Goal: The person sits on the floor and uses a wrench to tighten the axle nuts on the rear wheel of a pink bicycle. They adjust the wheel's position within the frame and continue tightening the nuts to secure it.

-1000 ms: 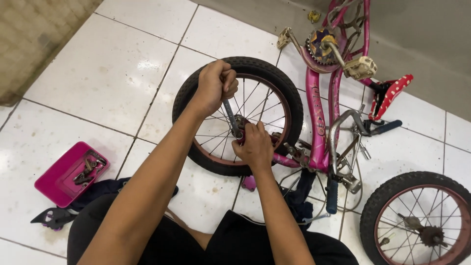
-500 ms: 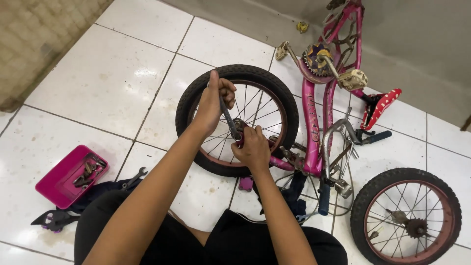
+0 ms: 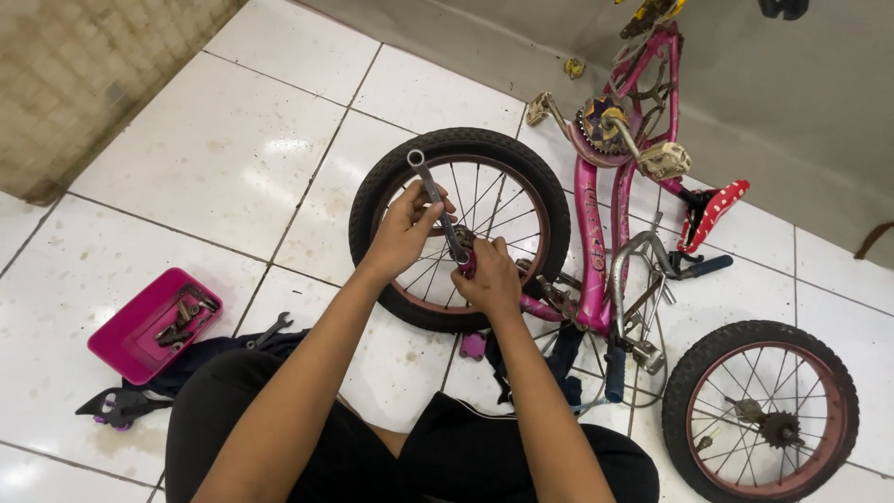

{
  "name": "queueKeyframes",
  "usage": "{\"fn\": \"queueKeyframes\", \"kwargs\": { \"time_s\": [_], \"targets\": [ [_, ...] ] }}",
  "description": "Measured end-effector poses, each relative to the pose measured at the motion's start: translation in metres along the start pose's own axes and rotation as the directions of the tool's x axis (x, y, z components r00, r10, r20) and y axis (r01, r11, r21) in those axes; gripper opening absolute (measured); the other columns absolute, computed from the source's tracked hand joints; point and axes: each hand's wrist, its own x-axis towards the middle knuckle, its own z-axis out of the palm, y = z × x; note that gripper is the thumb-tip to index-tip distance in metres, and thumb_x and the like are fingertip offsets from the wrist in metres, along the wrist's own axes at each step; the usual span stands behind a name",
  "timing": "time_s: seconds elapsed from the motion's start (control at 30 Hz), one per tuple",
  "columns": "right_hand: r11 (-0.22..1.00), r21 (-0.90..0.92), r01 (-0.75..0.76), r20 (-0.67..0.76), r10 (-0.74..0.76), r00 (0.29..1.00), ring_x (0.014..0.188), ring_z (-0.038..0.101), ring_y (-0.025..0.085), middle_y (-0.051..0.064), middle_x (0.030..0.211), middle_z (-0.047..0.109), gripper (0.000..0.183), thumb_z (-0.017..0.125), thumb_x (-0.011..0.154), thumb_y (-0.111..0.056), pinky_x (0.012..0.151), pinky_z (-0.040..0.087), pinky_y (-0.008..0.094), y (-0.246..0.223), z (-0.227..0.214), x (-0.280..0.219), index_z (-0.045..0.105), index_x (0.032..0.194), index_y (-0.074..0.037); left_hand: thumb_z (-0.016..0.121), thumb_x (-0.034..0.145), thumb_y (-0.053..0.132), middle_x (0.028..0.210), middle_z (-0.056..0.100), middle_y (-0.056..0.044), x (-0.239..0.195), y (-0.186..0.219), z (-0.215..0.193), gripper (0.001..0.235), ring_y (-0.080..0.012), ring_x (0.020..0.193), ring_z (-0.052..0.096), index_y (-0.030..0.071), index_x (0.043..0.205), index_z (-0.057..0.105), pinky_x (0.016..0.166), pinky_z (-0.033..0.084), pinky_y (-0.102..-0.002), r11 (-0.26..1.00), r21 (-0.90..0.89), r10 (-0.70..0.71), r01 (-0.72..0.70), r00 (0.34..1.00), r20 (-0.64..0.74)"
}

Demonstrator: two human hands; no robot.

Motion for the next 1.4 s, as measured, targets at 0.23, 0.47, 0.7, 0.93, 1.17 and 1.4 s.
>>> {"fn": "queueKeyframes", "kwargs": {
  "time_s": [0.23, 0.47, 0.7, 0.93, 1.17, 1.4],
  "targets": [
    [0.929, 0.254, -0.269, 0.466, 0.127, 0.876, 0.134, 0.045, 0.042, 0.022, 0.135, 0.054, 0.064, 0.078, 0.074, -0.039, 0.115, 0.042, 0.051, -0.023, -0.078, 0.022, 0.067, 0.121, 0.004, 0.050, 0.107, 0.010, 0.115, 0.070, -0.024, -0.004, -0.022, 0.009, 0.020, -0.0372, 0.106, 0.071, 0.001, 0.121, 0.061, 0.089, 0.062, -0.051, 0.986, -0.004, -0.166, 0.167, 0.984, 0.057],
    [0.712, 0.663, -0.231, 0.213, 0.116, 0.970, 0.113, 0.069, 0.035, 0.018, 0.122, 0.069, 0.051, 0.073, 0.095, -0.035, 0.096, 0.056, 0.046, -0.094, -0.127, 0.083, 0.062, 0.132, -0.002, 0.055, 0.106, 0.011, 0.113, 0.071, -0.024, -0.001, -0.028, 0.009, 0.021, -0.0385, 0.106, 0.071, 0.002, 0.122, 0.064, 0.090, 0.062, -0.049, 0.988, 0.114, -0.114, 0.103, 0.989, 0.091],
    [0.641, 0.761, -0.101, 0.139, -0.010, 0.990, 0.075, 0.074, 0.018, 0.008, 0.079, 0.074, 0.015, 0.059, 0.104, -0.015, 0.073, 0.061, 0.028, -0.097, -0.084, 0.101, 0.070, 0.106, -0.005, 0.067, 0.095, 0.006, 0.125, 0.067, -0.028, -0.017, -0.008, 0.004, 0.034, -0.0449, 0.124, 0.061, -0.005, 0.127, 0.062, 0.103, 0.054, -0.055, 0.974, 0.171, -0.182, 0.151, 0.966, 0.185],
    [0.632, 0.775, 0.007, 0.062, -0.087, 0.994, 0.068, 0.071, 0.019, 0.010, 0.078, 0.070, 0.014, 0.053, 0.106, -0.012, 0.068, 0.058, 0.032, -0.098, -0.074, 0.093, 0.065, 0.108, -0.004, 0.065, 0.093, 0.004, 0.125, 0.066, -0.027, -0.031, -0.009, 0.017, 0.038, -0.0433, 0.126, 0.060, -0.005, 0.130, 0.060, 0.103, 0.054, -0.056, 0.960, 0.249, -0.171, 0.126, 0.971, 0.166],
    [0.517, 0.836, -0.185, 0.117, 0.162, 0.980, 0.066, 0.071, 0.017, 0.007, 0.073, 0.068, 0.012, 0.054, 0.103, -0.005, 0.061, 0.061, 0.025, -0.103, -0.071, 0.104, 0.066, 0.103, -0.002, 0.054, 0.099, 0.003, 0.138, 0.060, -0.025, -0.062, 0.014, 0.022, 0.044, -0.0413, 0.131, 0.056, -0.005, 0.143, 0.052, 0.105, 0.052, -0.055, 0.940, 0.268, -0.238, 0.210, 0.968, 0.078],
    [0.606, 0.784, 0.133, -0.071, -0.125, 0.990, 0.064, 0.074, 0.022, 0.011, 0.073, 0.072, 0.008, 0.059, 0.102, -0.006, 0.062, 0.063, 0.033, -0.119, -0.081, 0.071, 0.067, 0.102, -0.004, 0.062, 0.100, 0.006, 0.116, 0.066, -0.022, -0.057, 0.000, 0.032, 0.029, -0.0419, 0.117, 0.065, -0.002, 0.127, 0.065, 0.096, 0.057, -0.054, 0.965, 0.227, -0.126, 0.129, 0.992, -0.030]
  ]
}}
